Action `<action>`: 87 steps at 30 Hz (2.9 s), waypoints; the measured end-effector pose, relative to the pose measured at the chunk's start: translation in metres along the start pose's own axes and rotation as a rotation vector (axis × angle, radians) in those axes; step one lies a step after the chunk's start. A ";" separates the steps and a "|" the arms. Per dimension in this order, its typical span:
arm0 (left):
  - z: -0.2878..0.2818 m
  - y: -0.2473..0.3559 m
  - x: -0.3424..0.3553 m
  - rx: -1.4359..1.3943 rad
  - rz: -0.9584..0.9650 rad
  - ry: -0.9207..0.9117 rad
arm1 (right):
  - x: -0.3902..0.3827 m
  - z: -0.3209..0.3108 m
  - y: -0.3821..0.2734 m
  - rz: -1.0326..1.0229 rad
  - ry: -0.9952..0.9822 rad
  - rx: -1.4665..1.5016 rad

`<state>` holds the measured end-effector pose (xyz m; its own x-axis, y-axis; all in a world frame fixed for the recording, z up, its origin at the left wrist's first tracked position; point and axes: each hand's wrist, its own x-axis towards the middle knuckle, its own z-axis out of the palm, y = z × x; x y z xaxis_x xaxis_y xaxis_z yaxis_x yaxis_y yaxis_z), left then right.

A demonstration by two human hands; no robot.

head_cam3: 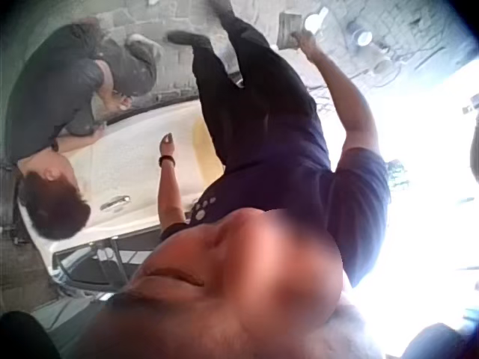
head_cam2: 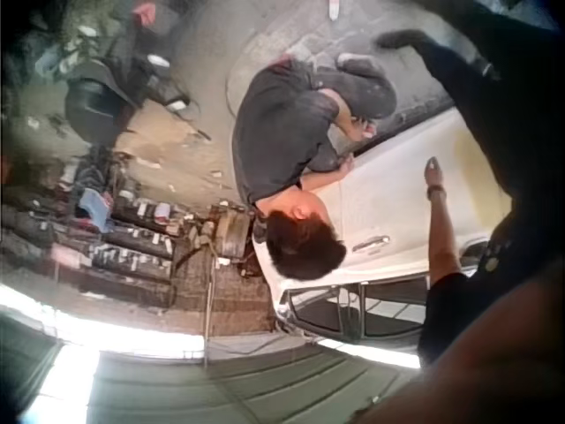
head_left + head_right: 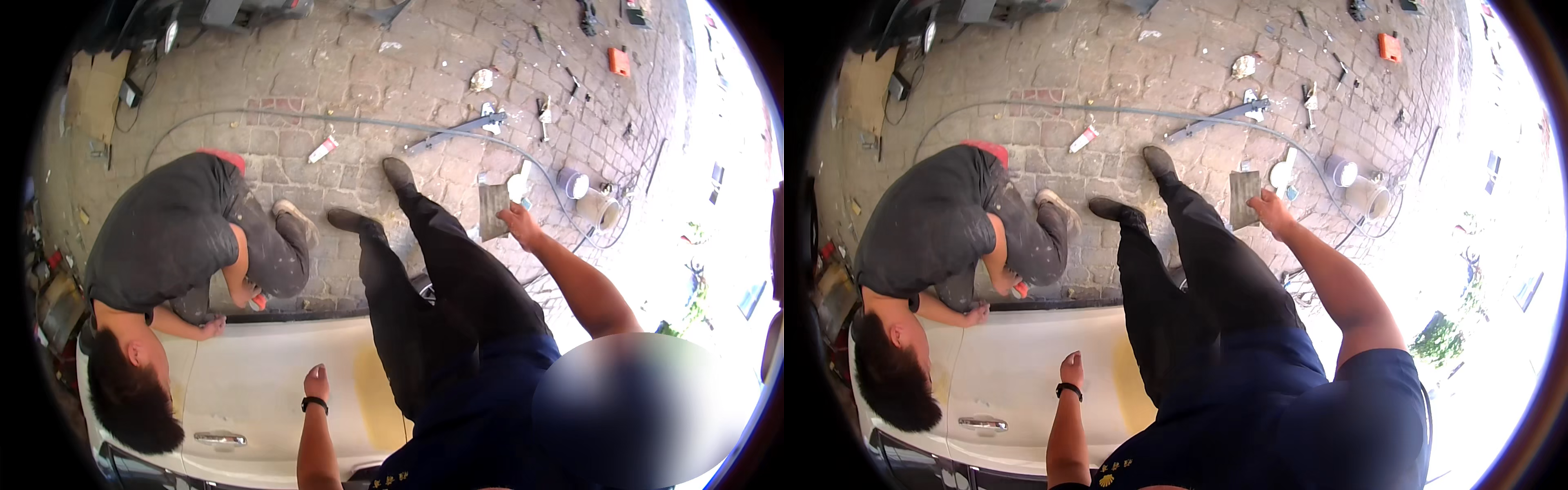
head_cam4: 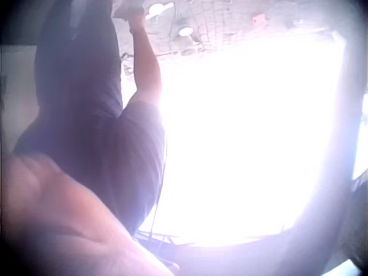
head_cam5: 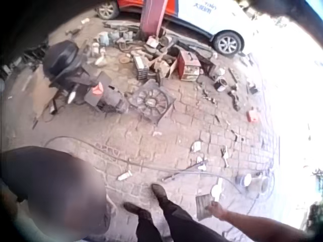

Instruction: The person uses a hammer and a metal bar to tap and flatten a dent on the side of a white car. They repeatedly wipe the area with a cloth to inspect the surface and remove debris. The person also uses a screwdriver to probe the panel while working on the dent.

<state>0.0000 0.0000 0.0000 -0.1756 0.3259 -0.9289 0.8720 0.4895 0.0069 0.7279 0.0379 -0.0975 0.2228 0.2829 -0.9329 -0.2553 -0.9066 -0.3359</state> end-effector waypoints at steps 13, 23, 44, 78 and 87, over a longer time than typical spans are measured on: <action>0.028 0.297 0.062 -0.155 0.389 -0.015 | -0.096 -0.111 0.132 0.139 0.452 -0.144; 0.015 0.236 0.091 -0.320 0.190 -0.035 | -0.104 -0.105 0.182 0.108 0.448 0.112; 0.089 0.355 -0.107 -0.194 0.063 0.275 | 0.029 -0.355 -0.069 -0.294 0.327 -0.089; 0.284 0.606 -0.136 -1.445 -0.926 0.649 | 0.225 0.106 -0.795 -1.563 -0.566 -1.764; 0.252 0.846 -0.143 -1.323 -0.764 0.712 | 0.139 0.258 -0.800 -0.995 -0.962 -1.590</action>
<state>0.8779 0.1635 0.0453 -0.8261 -0.1956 -0.5285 -0.3940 0.8711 0.2934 0.7207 0.8831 0.0075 -0.8269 0.2858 -0.4844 0.5600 0.3390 -0.7560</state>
